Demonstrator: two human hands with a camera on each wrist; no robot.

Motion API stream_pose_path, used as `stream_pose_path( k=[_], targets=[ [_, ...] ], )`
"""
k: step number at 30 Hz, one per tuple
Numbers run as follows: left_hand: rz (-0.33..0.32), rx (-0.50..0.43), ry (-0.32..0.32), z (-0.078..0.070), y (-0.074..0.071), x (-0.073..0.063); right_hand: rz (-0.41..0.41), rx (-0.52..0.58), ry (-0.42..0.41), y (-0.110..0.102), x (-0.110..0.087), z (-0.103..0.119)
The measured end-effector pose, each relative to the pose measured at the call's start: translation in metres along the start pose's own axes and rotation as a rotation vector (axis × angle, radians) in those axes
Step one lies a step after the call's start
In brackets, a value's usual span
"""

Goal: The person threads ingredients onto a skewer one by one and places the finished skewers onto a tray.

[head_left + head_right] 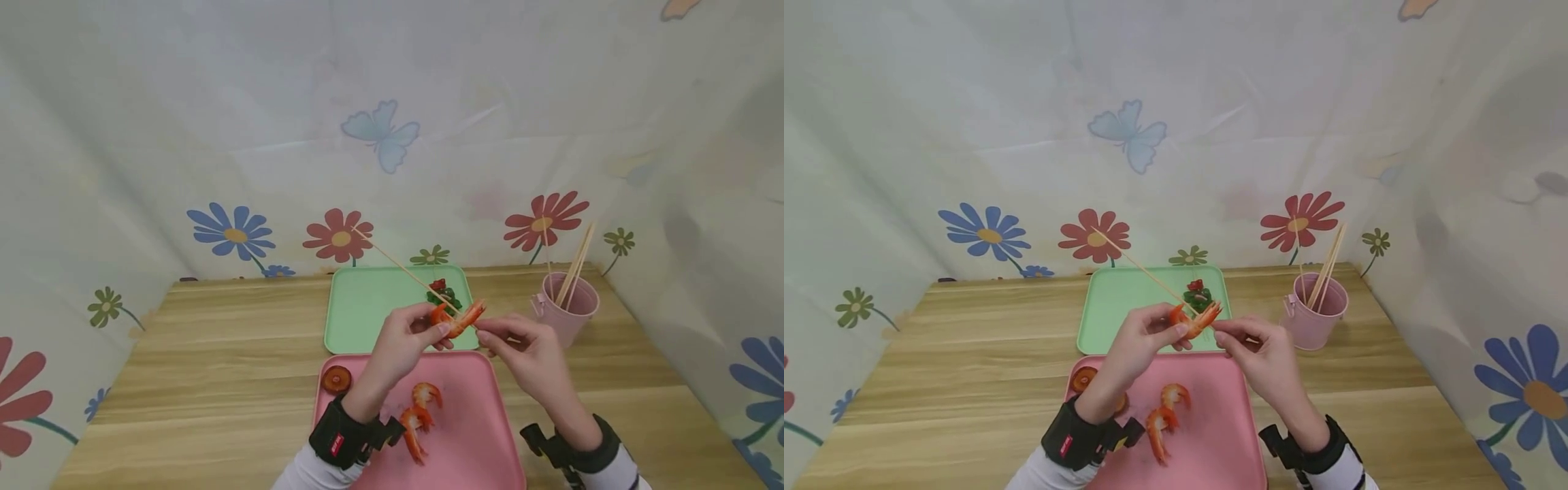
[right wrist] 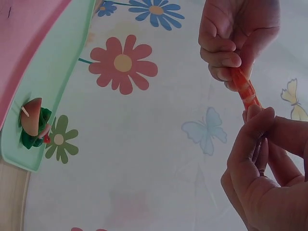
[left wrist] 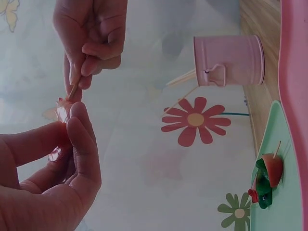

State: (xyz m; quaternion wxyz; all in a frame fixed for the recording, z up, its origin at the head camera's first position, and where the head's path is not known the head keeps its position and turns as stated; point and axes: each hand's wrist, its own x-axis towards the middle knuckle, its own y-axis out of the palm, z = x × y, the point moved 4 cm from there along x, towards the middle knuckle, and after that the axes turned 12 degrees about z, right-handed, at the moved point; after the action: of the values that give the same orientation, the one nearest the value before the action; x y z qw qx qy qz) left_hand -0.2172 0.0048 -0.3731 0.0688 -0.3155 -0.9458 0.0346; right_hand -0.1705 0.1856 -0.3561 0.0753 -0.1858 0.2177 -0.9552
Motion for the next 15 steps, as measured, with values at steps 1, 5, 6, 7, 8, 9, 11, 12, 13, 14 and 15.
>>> stream_pose_path(
  k=[1, 5, 6, 7, 8, 9, 11, 12, 13, 14, 15],
  targets=[
    [0.0, 0.001, -0.001, -0.0003, -0.0009, -0.0001, 0.004, 0.002, -0.002, 0.0003, 0.0001, -0.0002],
    [-0.001, 0.001, -0.012, -0.0013, -0.0044, -0.0013, 0.023, 0.007, -0.015, 0.0012, -0.0005, -0.0004],
    [0.0, 0.001, -0.008, -0.0023, -0.0049, -0.0017, 0.027, 0.009, -0.019, 0.0014, -0.0007, -0.0004],
    [0.002, 0.003, -0.008, -0.003, -0.0052, -0.002, 0.029, 0.011, -0.021, 0.0014, -0.0009, -0.0005],
    [0.006, 0.003, -0.011, -0.0034, -0.0052, -0.0023, 0.031, 0.015, -0.022, 0.0015, -0.0011, -0.0006],
    [0.006, 0.004, -0.017, -0.0034, -0.0052, -0.0024, 0.03, 0.019, -0.024, 0.0014, -0.0011, -0.0007],
    [0.005, 0.009, -0.022, -0.0038, -0.005, -0.0024, 0.031, 0.021, -0.026, 0.0012, -0.0008, -0.0012],
    [0.005, 0.01, -0.025, -0.0038, -0.0048, -0.0024, 0.03, 0.018, -0.026, 0.001, -0.0006, -0.0015],
    [0.003, 0.013, -0.029, -0.0035, -0.0048, -0.0023, 0.031, 0.015, -0.025, 0.0009, -0.0003, -0.0019],
    [0.003, 0.02, -0.029, -0.0035, -0.0047, -0.0022, 0.032, 0.011, -0.022, 0.0007, 0.0001, -0.0024],
    [0.003, 0.037, -0.025, -0.0036, -0.0047, -0.002, 0.031, 0.005, -0.017, 0.0004, 0.0005, -0.0029]
  ],
)
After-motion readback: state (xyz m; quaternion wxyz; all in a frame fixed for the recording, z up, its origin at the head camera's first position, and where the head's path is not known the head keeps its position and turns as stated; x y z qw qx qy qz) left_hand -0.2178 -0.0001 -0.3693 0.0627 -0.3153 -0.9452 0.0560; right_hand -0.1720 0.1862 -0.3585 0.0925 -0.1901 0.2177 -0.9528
